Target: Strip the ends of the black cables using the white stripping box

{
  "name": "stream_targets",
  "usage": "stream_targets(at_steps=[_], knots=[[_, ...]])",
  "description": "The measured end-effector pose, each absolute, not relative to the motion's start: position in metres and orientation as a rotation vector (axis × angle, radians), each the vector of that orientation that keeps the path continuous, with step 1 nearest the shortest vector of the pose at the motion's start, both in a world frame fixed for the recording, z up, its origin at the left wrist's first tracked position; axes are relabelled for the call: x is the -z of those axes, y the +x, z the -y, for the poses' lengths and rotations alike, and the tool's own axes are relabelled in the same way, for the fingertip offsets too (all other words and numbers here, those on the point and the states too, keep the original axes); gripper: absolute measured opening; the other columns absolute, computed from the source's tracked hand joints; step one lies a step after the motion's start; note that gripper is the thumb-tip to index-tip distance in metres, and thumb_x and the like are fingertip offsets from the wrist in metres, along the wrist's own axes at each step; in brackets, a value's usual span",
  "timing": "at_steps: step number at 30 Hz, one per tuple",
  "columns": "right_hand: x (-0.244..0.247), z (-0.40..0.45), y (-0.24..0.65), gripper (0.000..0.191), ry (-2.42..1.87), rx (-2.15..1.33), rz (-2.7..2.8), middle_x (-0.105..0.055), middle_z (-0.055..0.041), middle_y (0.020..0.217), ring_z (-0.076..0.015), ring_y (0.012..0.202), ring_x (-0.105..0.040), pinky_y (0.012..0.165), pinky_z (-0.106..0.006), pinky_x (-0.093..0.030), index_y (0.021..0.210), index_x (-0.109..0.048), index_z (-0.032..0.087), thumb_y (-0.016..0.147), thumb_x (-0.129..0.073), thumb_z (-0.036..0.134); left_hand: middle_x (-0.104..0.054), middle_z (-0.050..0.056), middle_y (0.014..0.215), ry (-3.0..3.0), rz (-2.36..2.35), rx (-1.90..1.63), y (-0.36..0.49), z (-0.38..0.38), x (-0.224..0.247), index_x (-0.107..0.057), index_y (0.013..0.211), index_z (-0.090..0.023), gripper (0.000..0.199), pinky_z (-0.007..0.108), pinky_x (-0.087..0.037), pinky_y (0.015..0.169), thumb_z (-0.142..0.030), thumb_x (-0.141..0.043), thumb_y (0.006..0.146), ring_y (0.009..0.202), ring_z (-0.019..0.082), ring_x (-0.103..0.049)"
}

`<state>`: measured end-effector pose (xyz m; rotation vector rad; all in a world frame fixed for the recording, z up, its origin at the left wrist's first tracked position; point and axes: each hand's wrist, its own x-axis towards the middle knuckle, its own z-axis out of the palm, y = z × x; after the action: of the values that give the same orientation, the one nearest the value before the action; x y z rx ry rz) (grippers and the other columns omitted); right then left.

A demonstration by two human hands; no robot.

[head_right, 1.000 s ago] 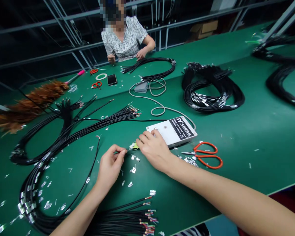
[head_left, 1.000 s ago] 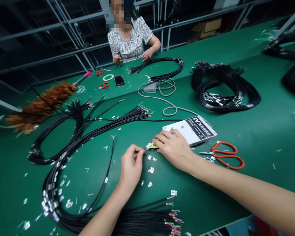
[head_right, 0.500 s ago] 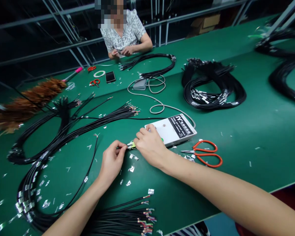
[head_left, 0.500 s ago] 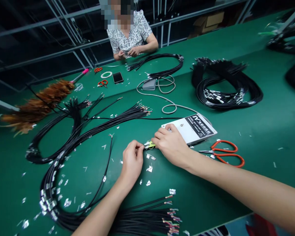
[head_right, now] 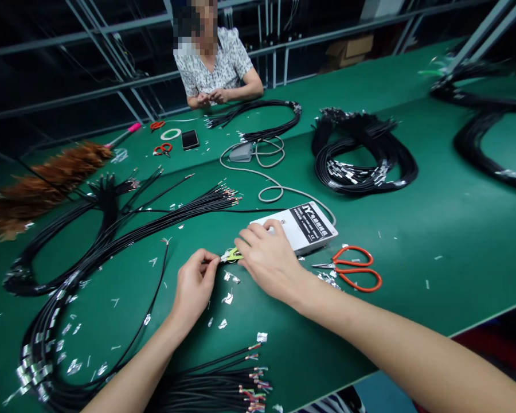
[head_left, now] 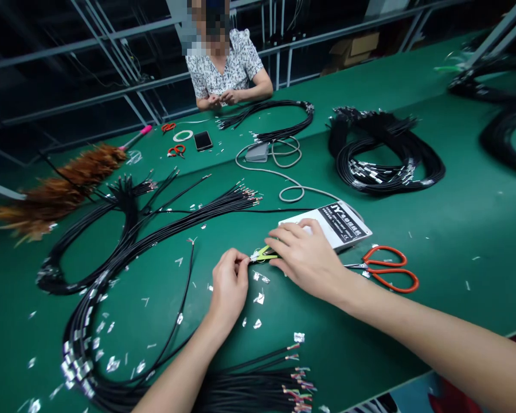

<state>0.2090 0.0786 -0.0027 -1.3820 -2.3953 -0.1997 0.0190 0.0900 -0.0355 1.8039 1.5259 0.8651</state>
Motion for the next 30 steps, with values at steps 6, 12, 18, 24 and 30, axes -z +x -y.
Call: stream_targets(at_steps=[6, 12, 18, 24, 30], knots=[[0.010, -0.032, 0.249, 0.013, -1.369, 0.192, 1.981, -0.073, -0.0074, 0.115, -0.0237, 0.107, -0.062, 0.085, -0.037, -0.037, 0.097, -0.059, 0.019, 0.095, -0.051, 0.009, -0.062, 0.002, 0.067, 1.784, -1.521, -0.885, 0.019, -0.091, 0.034, -0.056, 0.068, -0.021, 0.018, 0.026, -0.040, 0.056, -0.028, -0.052, 0.084, 0.062, 0.018, -0.059], [0.032, -0.017, 0.250, 0.016, -1.422, 0.171, 2.000, -0.072, -0.0013, 0.119, -0.0259, 0.108, -0.063, 0.087, -0.040, -0.035, 0.092, -0.057, 0.021, 0.094, -0.051, 0.007, -0.060, 0.001, 0.064, 1.801, -1.545, -0.853, 0.012, -0.091, 0.034, -0.055, 0.069, -0.021, 0.019, 0.026, -0.039, 0.054, -0.032, -0.050, 0.083, 0.059, 0.018, -0.056], [0.033, -0.022, 0.250, 0.014, -1.378, 0.217, 1.970, -0.074, -0.0025, 0.112, -0.0266, 0.105, -0.063, 0.088, -0.042, -0.036, 0.093, -0.057, 0.021, 0.093, -0.054, 0.008, -0.055, -0.002, 0.056, 1.776, -1.624, -0.840, -0.004, -0.086, 0.034, -0.053, 0.070, -0.022, 0.022, 0.025, -0.039, 0.050, -0.037, -0.048, 0.084, 0.052, 0.016, -0.055], [0.030, -0.004, 0.234, 0.018, -1.245, 0.122, 2.038, -0.070, -0.0106, 0.118, -0.0265, 0.115, -0.057, 0.093, -0.042, -0.039, 0.101, -0.060, 0.018, 0.092, -0.052, 0.005, -0.061, 0.001, 0.064, 1.715, -1.895, -0.906, -0.049, -0.120, 0.026, -0.054, 0.078, -0.021, 0.017, 0.028, -0.047, 0.058, -0.036, -0.046, 0.084, 0.058, 0.018, -0.061], [0.043, 0.014, 0.220, 0.022, -1.139, -0.112, 2.171, -0.067, -0.0093, 0.122, -0.0221, 0.116, -0.057, 0.095, -0.039, -0.041, 0.103, -0.060, 0.018, 0.093, -0.047, 0.004, -0.056, 0.005, 0.066, 1.594, -2.425, -0.877, -0.118, -0.160, 0.015, -0.044, 0.064, -0.024, 0.015, 0.041, -0.047, 0.072, -0.019, -0.051, 0.077, 0.074, 0.029, -0.061]])
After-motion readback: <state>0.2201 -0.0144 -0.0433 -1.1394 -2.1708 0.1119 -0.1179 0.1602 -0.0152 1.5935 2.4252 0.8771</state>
